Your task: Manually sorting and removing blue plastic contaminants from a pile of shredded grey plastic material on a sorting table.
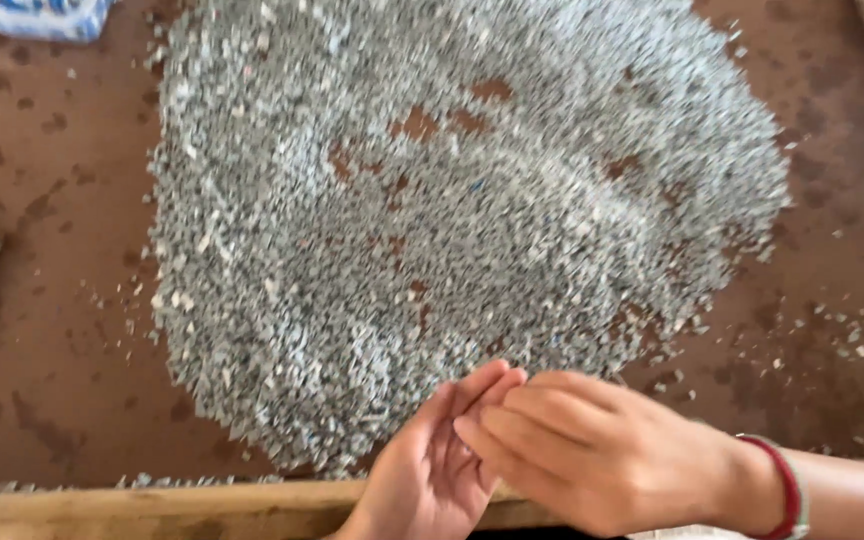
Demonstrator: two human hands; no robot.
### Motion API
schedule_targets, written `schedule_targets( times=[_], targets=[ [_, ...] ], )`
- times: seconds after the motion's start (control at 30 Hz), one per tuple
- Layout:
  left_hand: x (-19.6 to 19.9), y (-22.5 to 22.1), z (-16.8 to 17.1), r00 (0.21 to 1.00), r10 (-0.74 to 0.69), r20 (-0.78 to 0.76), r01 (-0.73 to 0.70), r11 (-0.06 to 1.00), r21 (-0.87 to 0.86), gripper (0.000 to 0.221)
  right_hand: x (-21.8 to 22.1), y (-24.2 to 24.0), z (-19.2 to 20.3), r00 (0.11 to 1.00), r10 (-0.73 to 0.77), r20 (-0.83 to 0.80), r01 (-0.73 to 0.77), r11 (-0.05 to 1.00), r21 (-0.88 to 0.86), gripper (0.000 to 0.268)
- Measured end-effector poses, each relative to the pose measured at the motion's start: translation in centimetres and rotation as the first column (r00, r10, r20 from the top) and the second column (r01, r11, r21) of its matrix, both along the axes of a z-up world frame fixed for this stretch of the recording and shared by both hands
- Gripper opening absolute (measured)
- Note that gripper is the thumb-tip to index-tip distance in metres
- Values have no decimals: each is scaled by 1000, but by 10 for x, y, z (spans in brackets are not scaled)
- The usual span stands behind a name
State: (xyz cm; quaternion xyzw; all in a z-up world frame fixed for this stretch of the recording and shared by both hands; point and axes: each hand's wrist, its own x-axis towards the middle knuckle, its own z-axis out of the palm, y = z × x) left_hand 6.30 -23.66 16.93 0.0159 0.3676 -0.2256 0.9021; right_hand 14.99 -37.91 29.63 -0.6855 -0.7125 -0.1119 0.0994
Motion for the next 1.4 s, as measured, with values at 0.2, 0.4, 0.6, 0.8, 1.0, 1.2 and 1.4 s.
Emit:
schedule_targets(
  times=[0.2, 0.4, 0.6, 0.8, 1.0, 1.2, 1.4],
  targets=[
    [-4, 49, 55, 984, 82, -160, -61, 989, 135, 38, 45, -51, -29, 962, -262, 74, 262, 965, -1, 38],
    [-22, 105, 30, 782, 548, 297, -578, 816, 16, 35, 73, -38, -96, 958, -226, -179, 169, 943, -286, 45],
    [-28, 114, 19, 747, 630, 211, -595, 776, -209, 36, 51, 20, -125, 978, -186, 90, 207, 877, -434, 91],
    [-29, 115, 15, 737, 637, 226, -596, 770, -226, 35, 38, 11, -119, 997, -78, 29, 83, 898, -433, 91],
    [-28, 114, 15, 721, 636, 275, -601, 772, -208, 34, 45, -48, -127, 995, 95, 32, -72, 899, -431, 75],
    [-27, 114, 15, 742, 595, 310, -577, 801, -157, 34, 80, -83, -98, 410, -912, -16, 461, 222, -859, 76],
    [-28, 114, 18, 741, 600, 301, -576, 799, -174, 32, 79, -69, -109, 296, -699, -651, 566, 677, -470, 26]
  ],
)
